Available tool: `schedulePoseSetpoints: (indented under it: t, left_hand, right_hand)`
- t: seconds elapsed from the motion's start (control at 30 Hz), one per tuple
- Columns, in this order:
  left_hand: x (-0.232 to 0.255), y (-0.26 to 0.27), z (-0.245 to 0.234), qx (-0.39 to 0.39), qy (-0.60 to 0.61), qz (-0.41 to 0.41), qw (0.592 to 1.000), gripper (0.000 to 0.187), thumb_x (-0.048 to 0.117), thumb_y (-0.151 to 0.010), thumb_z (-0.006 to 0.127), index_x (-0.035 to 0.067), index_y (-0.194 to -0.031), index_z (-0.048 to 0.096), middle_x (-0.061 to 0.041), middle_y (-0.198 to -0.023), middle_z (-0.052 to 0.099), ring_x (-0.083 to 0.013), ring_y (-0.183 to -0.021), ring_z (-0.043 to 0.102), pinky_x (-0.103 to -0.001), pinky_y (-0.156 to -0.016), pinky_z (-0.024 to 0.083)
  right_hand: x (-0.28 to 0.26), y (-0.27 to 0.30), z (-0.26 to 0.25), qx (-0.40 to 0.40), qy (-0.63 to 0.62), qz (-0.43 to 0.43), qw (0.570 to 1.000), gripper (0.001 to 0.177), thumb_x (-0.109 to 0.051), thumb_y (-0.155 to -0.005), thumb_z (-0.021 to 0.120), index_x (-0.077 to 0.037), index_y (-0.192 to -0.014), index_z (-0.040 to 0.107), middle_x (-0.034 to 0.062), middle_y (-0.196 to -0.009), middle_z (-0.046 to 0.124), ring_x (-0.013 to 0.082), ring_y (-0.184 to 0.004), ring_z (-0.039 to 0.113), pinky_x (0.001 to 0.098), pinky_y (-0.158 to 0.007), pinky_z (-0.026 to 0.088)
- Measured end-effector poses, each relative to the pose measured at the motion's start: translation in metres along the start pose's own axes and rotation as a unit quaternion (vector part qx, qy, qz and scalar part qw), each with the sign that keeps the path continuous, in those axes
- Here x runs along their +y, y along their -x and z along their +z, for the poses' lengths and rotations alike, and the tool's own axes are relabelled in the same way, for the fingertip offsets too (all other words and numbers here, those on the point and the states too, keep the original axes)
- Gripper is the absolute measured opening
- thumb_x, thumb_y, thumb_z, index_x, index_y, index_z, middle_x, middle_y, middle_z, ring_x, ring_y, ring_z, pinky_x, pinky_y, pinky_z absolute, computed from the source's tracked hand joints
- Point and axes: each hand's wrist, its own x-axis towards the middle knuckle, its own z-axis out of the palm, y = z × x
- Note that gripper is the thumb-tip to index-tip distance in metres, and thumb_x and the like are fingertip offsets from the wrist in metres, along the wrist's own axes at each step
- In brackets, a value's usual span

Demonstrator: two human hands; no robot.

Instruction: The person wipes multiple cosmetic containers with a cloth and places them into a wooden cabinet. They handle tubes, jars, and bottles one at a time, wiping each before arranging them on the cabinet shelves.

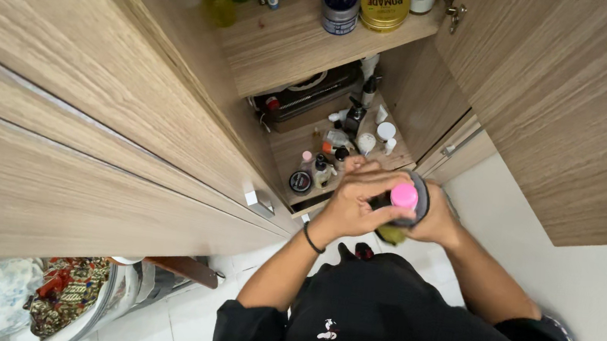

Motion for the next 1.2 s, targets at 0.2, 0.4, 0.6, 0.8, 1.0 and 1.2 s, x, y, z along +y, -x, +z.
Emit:
schedulePoseSetpoints:
  t: [0.2,0.4,0.6,0.8,1.0,1.2]
  left_hand:
    - [0.003,0.001,0.0,-0.237,0.181,0.022,0.954,0.042,0.027,-0.089,0.081,0.013,-0.128,0.072,-0.003,-0.125,0.074,-0.0147,-0.111,0.066,-0.038,-0.12,0.029]
    - [-0.02,0.01,0.007,0.056,0.068,-0.051,0.995,0.032,0.018,-0.098,0.072,0.011,-0.128,0.065,-0.008,-0.133,0.064,-0.0181,-0.129,0.058,-0.035,-0.112,0.046]
    - [-0.064,0.041,0.05,0.065,0.177,-0.331,0.925,0.025,0.022,-0.108,0.068,-0.001,-0.113,0.072,-0.011,-0.091,0.066,-0.0183,-0.08,0.058,-0.031,-0.073,0.047]
    - [-0.037,0.046,0.064,0.028,0.14,-0.188,0.972,0.049,0.026,-0.1,0.07,-0.001,-0.138,0.054,-0.012,-0.122,0.067,-0.017,-0.11,0.066,-0.03,-0.092,0.055]
    - [-0.043,0.032,0.066,0.083,0.284,-0.289,0.91,0.045,0.025,-0.107,0.055,-0.006,-0.139,0.057,-0.011,-0.124,0.069,-0.0146,-0.11,0.064,-0.028,-0.098,0.05]
    - [-0.038,0.032,0.057,0.077,0.218,-0.234,0.944,0.045,0.024,-0.105,0.06,-0.005,-0.138,0.051,-0.012,-0.129,0.064,-0.0151,-0.117,0.062,-0.029,-0.103,0.048]
  right_hand:
    - [0.007,-0.015,-0.002,-0.268,-0.224,-0.124,0.929,0.057,-0.034,-0.077,0.08,-0.001,-0.12,0.061,0.0127,-0.117,0.068,0.0198,-0.107,0.064,0.0367,-0.094,0.051]
    - [0.064,0.01,0.0,-0.023,-0.238,-0.007,0.971,0.043,-0.036,-0.095,0.069,-0.003,-0.122,0.06,0.0117,-0.112,0.068,0.0199,-0.103,0.068,0.036,-0.092,0.056]
    - [0.097,0.034,-0.004,0.261,-0.238,0.011,0.936,0.038,-0.034,-0.111,0.054,-0.002,-0.132,0.055,0.0122,-0.123,0.066,0.0211,-0.11,0.068,0.0353,-0.099,0.057]
    - [0.087,0.033,0.021,0.361,-0.317,-0.025,0.877,0.037,-0.034,-0.113,0.045,-0.001,-0.123,0.06,0.013,-0.115,0.069,0.0227,-0.105,0.068,0.0353,-0.097,0.056]
    - [0.075,0.033,0.016,0.446,-0.182,0.077,0.873,0.029,-0.022,-0.109,0.058,-0.001,-0.128,0.06,0.0077,-0.123,0.066,0.018,-0.111,0.063,0.0323,-0.099,0.053]
    - [0.069,0.045,0.013,0.345,-0.131,0.024,0.929,0.056,-0.029,-0.098,0.074,-0.001,-0.139,0.049,0.0071,-0.133,0.061,0.0186,-0.122,0.059,0.034,-0.109,0.047]
